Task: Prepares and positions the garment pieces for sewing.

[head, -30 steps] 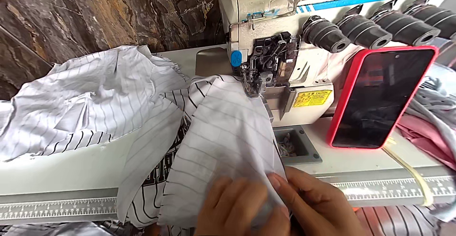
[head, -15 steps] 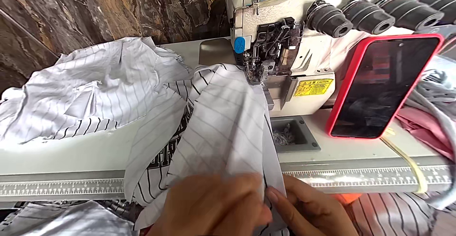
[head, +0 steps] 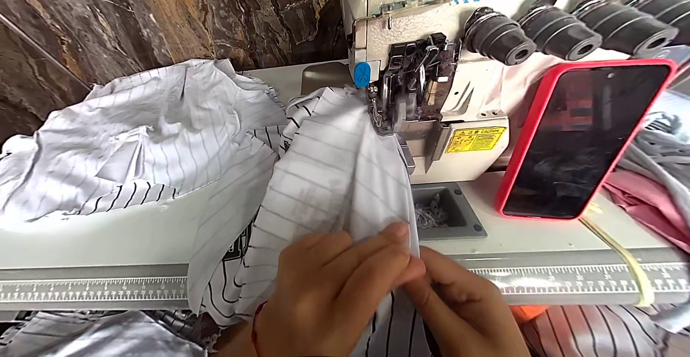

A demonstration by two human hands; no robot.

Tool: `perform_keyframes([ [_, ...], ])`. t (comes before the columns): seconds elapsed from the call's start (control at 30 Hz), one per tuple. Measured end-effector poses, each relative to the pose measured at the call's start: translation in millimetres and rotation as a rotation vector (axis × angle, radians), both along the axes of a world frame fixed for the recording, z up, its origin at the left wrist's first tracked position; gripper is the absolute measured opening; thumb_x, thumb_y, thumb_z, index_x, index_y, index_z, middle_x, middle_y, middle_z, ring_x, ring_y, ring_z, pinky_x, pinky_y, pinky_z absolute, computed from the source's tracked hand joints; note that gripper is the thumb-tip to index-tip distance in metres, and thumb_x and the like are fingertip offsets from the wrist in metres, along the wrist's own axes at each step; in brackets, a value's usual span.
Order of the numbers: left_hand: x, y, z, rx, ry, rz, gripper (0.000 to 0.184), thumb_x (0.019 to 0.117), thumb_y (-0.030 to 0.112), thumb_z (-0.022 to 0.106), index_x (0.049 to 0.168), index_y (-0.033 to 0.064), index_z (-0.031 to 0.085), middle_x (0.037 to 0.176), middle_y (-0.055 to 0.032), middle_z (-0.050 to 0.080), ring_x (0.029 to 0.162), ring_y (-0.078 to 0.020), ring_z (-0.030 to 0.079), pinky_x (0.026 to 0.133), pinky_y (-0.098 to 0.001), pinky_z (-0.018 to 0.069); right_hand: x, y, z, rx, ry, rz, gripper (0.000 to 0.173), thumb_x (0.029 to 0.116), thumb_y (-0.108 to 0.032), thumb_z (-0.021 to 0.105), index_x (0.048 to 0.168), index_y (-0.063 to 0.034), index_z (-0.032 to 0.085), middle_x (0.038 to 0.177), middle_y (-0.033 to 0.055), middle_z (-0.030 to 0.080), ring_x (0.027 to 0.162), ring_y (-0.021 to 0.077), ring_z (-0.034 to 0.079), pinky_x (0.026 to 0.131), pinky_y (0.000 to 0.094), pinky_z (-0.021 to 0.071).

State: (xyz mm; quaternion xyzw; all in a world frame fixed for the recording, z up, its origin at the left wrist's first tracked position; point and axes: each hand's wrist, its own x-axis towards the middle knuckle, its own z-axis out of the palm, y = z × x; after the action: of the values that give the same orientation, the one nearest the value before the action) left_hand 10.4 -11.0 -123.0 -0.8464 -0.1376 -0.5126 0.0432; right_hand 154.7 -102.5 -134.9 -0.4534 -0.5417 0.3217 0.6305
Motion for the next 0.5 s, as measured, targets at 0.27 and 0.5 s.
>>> perform_keyframes([
  [0.27, 23.3, 12.8, 9.8, -0.063, -0.046, 0.066, 0.014, 0.1, 0.019, 0.066, 0.096, 0.0067, 0.073, 0.078, -0.0034, 0.072, 0.059, -0.0074, 0.055, 0.055, -0.0189, 0.0396, 6.1, 26.2, 1.0, 0.055, 0.051, -0.081, 0.014, 0.1018, -0.01, 0.057, 0.096, -0.0057, 0.07, 0.075, -0.0138, 0.063, 0.066, -0.0105, 0.054, 0.06, 0.0083, 0.0457],
  [0.5, -10.4, 0.1, 17.8, -0.371, -0.172, 0.188, 0.014, 0.1001, 0.016, 0.059, 0.106, 0.0115, 0.072, 0.108, 0.0009, 0.07, 0.1, -0.0012, 0.065, 0.083, -0.014, 0.0541, 2.9, 12.3, -4.7, -0.015, 0.214, -0.068, 0.013, 0.1005, -0.003, 0.059, 0.105, -0.007, 0.071, 0.097, -0.0104, 0.074, 0.085, -0.0041, 0.069, 0.076, 0.0163, 0.0588],
])
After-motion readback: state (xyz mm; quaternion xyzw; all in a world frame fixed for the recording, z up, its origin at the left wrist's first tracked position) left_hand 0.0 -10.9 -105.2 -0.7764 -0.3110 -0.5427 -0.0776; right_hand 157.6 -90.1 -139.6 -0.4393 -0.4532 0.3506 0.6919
